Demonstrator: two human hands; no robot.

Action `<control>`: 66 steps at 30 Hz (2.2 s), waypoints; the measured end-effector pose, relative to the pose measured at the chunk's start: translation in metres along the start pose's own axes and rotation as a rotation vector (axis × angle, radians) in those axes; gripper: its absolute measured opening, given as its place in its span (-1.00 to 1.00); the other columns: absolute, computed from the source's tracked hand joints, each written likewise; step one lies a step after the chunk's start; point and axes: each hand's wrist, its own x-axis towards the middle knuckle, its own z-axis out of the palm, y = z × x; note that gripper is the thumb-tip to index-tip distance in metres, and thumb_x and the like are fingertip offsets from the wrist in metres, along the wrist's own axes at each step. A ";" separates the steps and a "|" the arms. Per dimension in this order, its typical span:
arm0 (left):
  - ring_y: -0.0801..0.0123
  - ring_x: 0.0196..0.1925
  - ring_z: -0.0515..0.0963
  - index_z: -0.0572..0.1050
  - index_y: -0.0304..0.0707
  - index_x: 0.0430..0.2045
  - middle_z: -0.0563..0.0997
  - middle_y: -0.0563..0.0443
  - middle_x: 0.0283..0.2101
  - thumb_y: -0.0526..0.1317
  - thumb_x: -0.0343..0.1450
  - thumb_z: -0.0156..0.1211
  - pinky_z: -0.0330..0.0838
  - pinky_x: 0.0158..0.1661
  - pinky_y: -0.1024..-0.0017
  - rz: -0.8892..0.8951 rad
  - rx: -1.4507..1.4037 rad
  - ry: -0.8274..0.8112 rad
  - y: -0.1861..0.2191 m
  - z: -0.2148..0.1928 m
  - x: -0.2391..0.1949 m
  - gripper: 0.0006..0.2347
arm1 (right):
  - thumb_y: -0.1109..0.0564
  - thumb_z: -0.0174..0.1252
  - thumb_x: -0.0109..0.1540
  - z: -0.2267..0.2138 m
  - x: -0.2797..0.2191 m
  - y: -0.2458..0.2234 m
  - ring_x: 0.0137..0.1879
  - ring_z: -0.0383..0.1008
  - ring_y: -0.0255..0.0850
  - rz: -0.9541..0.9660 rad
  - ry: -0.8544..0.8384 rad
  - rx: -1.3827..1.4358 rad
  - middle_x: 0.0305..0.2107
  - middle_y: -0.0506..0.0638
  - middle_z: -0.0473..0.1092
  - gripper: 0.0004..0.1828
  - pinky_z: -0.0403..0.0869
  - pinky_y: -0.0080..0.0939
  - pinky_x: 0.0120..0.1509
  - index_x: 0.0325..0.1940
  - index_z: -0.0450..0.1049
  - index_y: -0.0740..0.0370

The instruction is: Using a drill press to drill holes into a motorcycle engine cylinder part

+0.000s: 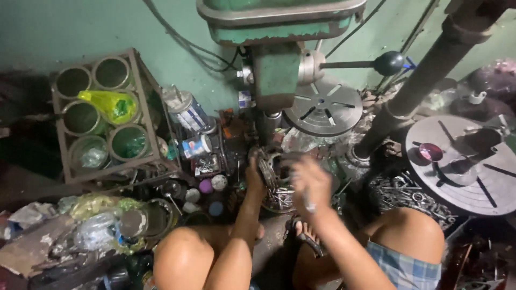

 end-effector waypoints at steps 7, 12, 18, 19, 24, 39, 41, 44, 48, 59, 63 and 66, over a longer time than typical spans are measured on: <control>-0.23 0.11 0.26 0.32 -0.24 -0.01 0.34 -0.30 0.06 0.21 0.01 0.27 0.11 -0.01 -0.14 -0.459 0.353 -0.189 0.009 0.007 0.001 -0.27 | 0.00 0.01 0.08 -0.037 0.038 -0.003 -0.20 0.40 0.00 0.276 -0.527 0.065 -0.30 0.04 0.38 -0.78 0.37 -0.12 -0.17 -0.26 0.45 0.05; -0.19 0.15 0.22 0.24 -0.11 0.08 0.29 -0.24 0.11 0.27 -0.01 0.31 0.05 0.03 -0.19 -0.612 0.434 -0.237 -0.003 0.006 0.007 -0.19 | -0.41 0.10 -0.03 -0.011 -0.004 0.037 0.04 0.33 0.11 1.066 -0.940 0.623 -0.10 0.31 0.32 -0.10 0.38 0.01 0.01 0.12 0.24 0.33; 0.05 0.33 -0.23 -0.06 -0.02 0.22 -0.16 -0.12 0.30 0.41 0.09 0.04 -0.39 0.16 -0.15 -0.526 0.698 -0.473 0.036 0.004 -0.033 -0.12 | -0.20 0.24 -0.01 -0.028 -0.021 0.011 -0.74 -0.05 -0.45 1.457 -0.746 1.071 -0.64 -0.02 0.11 -0.29 -0.11 -0.57 -0.79 -0.08 0.23 0.42; 0.00 0.33 -0.20 -0.06 -0.03 0.21 -0.15 -0.17 0.30 0.41 0.08 0.02 -0.33 0.18 -0.11 -0.529 0.615 -0.412 0.053 0.014 -0.053 -0.12 | -0.26 0.17 0.02 -0.024 -0.027 0.008 -0.76 -0.06 -0.50 1.555 -0.639 1.230 -0.61 0.03 0.20 -0.35 -0.11 -0.61 -0.80 -0.17 0.24 0.36; 0.40 -0.48 0.41 0.48 -0.21 -0.31 0.53 -0.01 -0.38 0.18 0.16 0.17 0.15 -0.55 0.54 -0.470 0.351 -0.441 0.002 -0.016 -0.005 -0.54 | -0.26 0.09 0.08 -0.022 -0.022 -0.022 -0.77 -0.10 -0.50 1.748 -0.321 1.546 -0.66 -0.12 0.10 -0.53 -0.15 -0.62 -0.78 -0.43 0.23 0.18; 0.04 -0.12 0.44 0.43 -0.49 -0.22 0.46 -0.34 -0.19 0.02 0.14 0.27 0.29 -0.10 0.10 -0.074 -0.003 0.031 0.025 0.028 -0.035 -0.49 | -0.47 0.02 -0.04 -0.030 0.021 -0.079 -0.21 0.30 0.01 1.696 -0.577 1.155 -0.18 0.13 0.35 -0.18 0.21 -0.19 -0.23 0.01 0.28 0.20; -0.11 0.08 0.33 0.28 -0.32 -0.02 0.32 -0.36 0.03 0.23 0.06 0.21 0.20 0.06 0.00 -0.192 0.185 0.097 0.054 0.040 -0.055 -0.27 | -0.46 0.06 -0.04 -0.028 0.015 -0.079 -0.39 0.28 -0.09 1.645 -0.584 1.120 -0.27 0.13 0.36 -0.20 0.16 -0.32 -0.49 -0.05 0.31 0.24; -0.14 0.09 0.31 0.29 -0.32 -0.01 0.33 -0.35 0.02 0.22 0.09 0.20 0.20 0.04 -0.02 -0.162 0.164 0.066 0.038 0.023 -0.032 -0.29 | -0.42 0.08 -0.04 -0.032 0.019 -0.083 -0.27 0.37 0.05 1.617 -0.603 1.045 -0.20 0.22 0.35 -0.16 0.32 -0.18 -0.45 0.04 0.26 0.28; -0.17 0.04 0.35 0.35 -0.41 -0.09 0.38 -0.39 -0.05 0.20 0.12 0.18 0.22 0.00 -0.04 -0.112 0.186 0.007 0.027 0.010 -0.007 -0.34 | -0.44 0.11 -0.05 -0.002 -0.006 -0.061 -0.27 0.40 0.10 1.593 -0.572 1.049 -0.19 0.20 0.34 -0.16 0.36 -0.08 -0.47 0.06 0.25 0.19; -0.23 0.10 0.25 0.27 -0.52 -0.04 0.27 -0.47 0.04 0.24 0.12 0.14 0.17 0.01 -0.12 -0.067 0.233 -0.016 0.038 0.013 -0.019 -0.25 | -0.39 0.09 -0.01 0.001 -0.006 -0.061 -0.10 0.35 0.23 1.569 -0.608 0.976 -0.10 0.29 0.28 -0.10 0.35 0.10 -0.27 0.16 0.15 0.29; -0.15 0.03 0.34 0.34 -0.47 -0.10 0.35 -0.42 -0.04 0.21 0.13 0.15 0.25 -0.05 -0.04 -0.095 0.234 0.003 0.038 0.007 -0.017 -0.32 | -0.38 0.13 -0.01 0.004 -0.011 -0.057 -0.13 0.33 0.16 1.564 -0.585 0.986 -0.12 0.29 0.27 -0.07 0.33 0.13 -0.14 0.19 0.10 0.29; -0.15 0.06 0.32 0.32 -0.41 -0.06 0.35 -0.37 -0.01 0.25 0.09 0.16 0.25 -0.04 -0.06 -0.142 0.199 -0.051 0.061 0.034 -0.041 -0.28 | -0.41 0.10 -0.03 0.008 -0.012 -0.054 -0.09 0.37 0.21 1.538 -0.648 0.957 -0.09 0.33 0.28 -0.05 0.35 0.16 -0.16 0.19 0.12 0.31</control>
